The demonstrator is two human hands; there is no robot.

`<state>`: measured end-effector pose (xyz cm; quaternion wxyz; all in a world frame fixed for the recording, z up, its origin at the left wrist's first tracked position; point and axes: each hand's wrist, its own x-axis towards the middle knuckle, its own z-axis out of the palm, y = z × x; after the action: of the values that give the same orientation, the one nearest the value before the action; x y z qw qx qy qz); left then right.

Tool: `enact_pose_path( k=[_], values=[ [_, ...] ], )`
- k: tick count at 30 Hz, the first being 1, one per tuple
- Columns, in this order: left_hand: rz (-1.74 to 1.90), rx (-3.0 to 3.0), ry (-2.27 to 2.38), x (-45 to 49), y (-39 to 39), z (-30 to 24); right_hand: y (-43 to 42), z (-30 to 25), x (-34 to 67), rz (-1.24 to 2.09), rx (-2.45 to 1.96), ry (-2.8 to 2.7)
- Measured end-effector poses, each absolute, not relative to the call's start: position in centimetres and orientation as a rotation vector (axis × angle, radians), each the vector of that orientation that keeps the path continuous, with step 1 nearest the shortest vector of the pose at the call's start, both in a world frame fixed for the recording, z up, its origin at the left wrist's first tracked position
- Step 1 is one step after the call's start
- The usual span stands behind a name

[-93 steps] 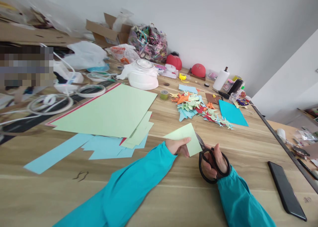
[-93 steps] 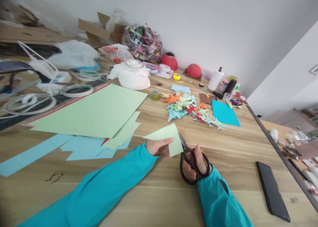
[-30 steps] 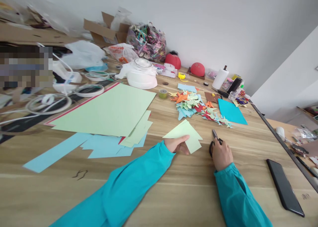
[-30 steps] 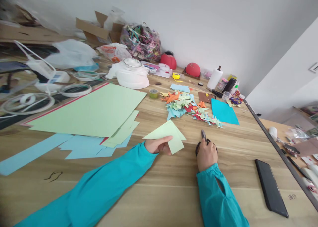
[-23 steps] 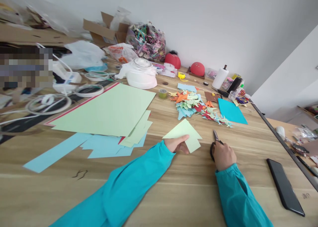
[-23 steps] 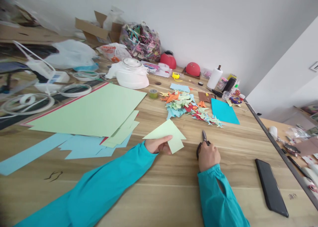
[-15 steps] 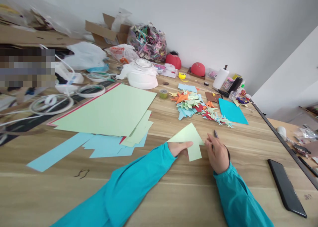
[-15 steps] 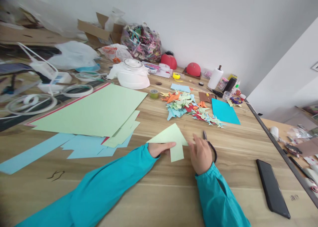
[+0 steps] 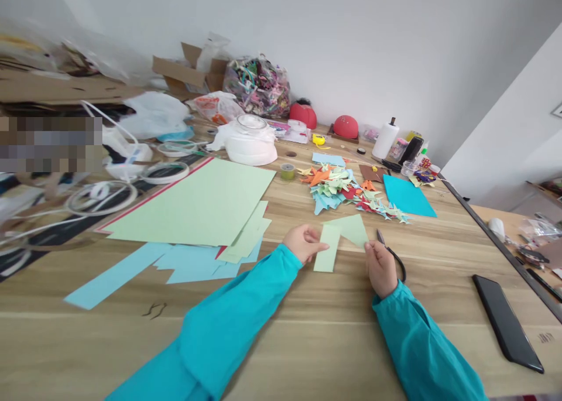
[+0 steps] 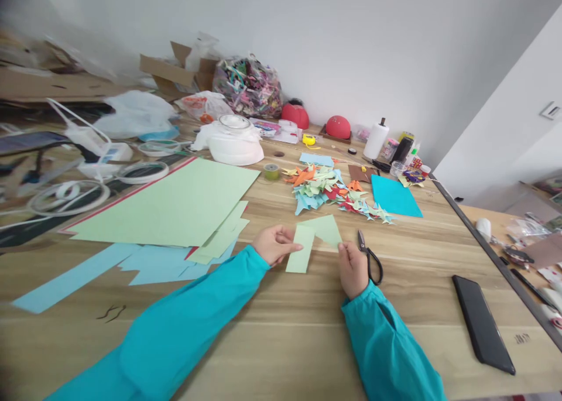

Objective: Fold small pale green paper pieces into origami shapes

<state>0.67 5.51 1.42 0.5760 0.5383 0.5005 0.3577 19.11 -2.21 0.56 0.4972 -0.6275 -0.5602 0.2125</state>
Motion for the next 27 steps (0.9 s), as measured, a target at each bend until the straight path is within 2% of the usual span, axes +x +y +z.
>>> enact_pose_path(
  k=[5, 9, 12, 15, 17, 21, 25, 27],
  values=[
    [0.659, 1.562, 1.632, -3.6, 6.6, 2.6, -2.4, 0.1, 18.8, 0.515, -1.505, -1.394],
    [0.197, 2.085, 1.973, -7.7, 7.7, 3.5, -2.8, 0.0, 18.3, 0.517, -1.467, -1.392],
    [-0.061, 2.236, 2.004, -9.3, 8.2, 3.9, -2.9, 0.0, 17.8, 0.603, -1.451, -1.324],
    [-0.116, 2.283, 2.014, -9.5, 8.1, 4.4, -2.8, -0.1, 17.5, 0.747, -1.447, -1.199],
    [-0.073, 2.3, 2.007, -8.8, 7.5, 4.7, -2.6, -0.3, 17.7, 0.768, -1.46, -1.162],
    [0.429, 2.234, 1.772, -5.5, 5.6, 5.0, -2.1, -0.5, 18.8, 0.522, -1.574, -1.191],
    [0.695, 1.427, 1.116, -0.6, 3.7, 4.3, -1.8, 0.1, 19.2, 0.312, -1.649, -1.427],
    [0.74, 1.073, 0.979, 1.5, 3.2, 3.6, -1.8, 0.3, 18.9, 0.188, -1.643, -1.626]
  ],
)
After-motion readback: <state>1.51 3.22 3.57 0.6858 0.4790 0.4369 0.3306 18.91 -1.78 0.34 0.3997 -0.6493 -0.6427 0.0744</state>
